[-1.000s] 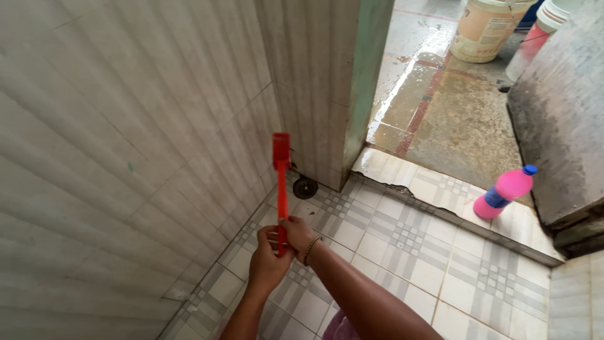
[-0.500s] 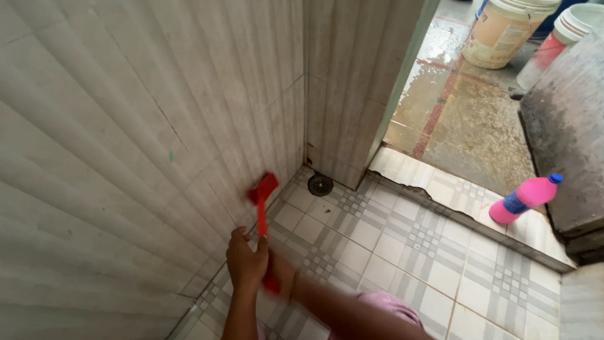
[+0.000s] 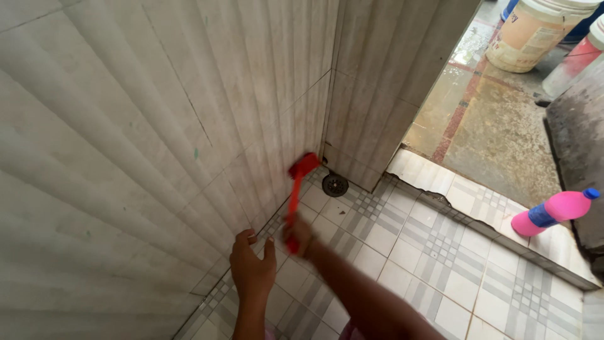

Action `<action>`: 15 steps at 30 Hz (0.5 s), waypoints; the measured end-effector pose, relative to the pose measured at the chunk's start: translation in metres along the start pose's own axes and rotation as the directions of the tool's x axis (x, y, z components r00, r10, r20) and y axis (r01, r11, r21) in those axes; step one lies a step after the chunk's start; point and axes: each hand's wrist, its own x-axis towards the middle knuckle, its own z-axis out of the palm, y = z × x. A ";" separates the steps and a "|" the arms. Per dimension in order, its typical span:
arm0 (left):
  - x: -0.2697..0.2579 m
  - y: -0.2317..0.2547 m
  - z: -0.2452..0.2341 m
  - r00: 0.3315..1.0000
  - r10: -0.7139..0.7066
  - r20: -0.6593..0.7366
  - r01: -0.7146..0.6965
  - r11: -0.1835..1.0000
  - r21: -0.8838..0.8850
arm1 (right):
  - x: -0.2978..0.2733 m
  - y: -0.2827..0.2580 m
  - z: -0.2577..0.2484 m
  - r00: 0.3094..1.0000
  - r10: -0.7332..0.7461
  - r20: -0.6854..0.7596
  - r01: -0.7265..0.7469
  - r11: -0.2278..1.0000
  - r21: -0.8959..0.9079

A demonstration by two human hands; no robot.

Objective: The person cleans a tiled floor by using a red brush to scrub the corner and edges of the wall and near the door frame.

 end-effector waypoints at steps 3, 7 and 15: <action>0.021 -0.003 0.008 1.000 0.004 -0.012 -0.004 0.998 -0.055 | -0.036 0.061 0.022 0.995 0.028 0.097 -0.014 0.990 -0.141; 0.027 -0.007 0.027 0.997 0.078 -0.017 -0.079 0.985 -0.153 | 0.013 0.014 0.008 0.998 0.020 -0.059 -0.033 0.975 -0.221; 0.032 -0.007 0.020 0.996 -0.065 0.061 0.062 0.997 0.044 | 0.058 -0.101 -0.033 0.995 0.095 0.008 -0.094 0.968 0.233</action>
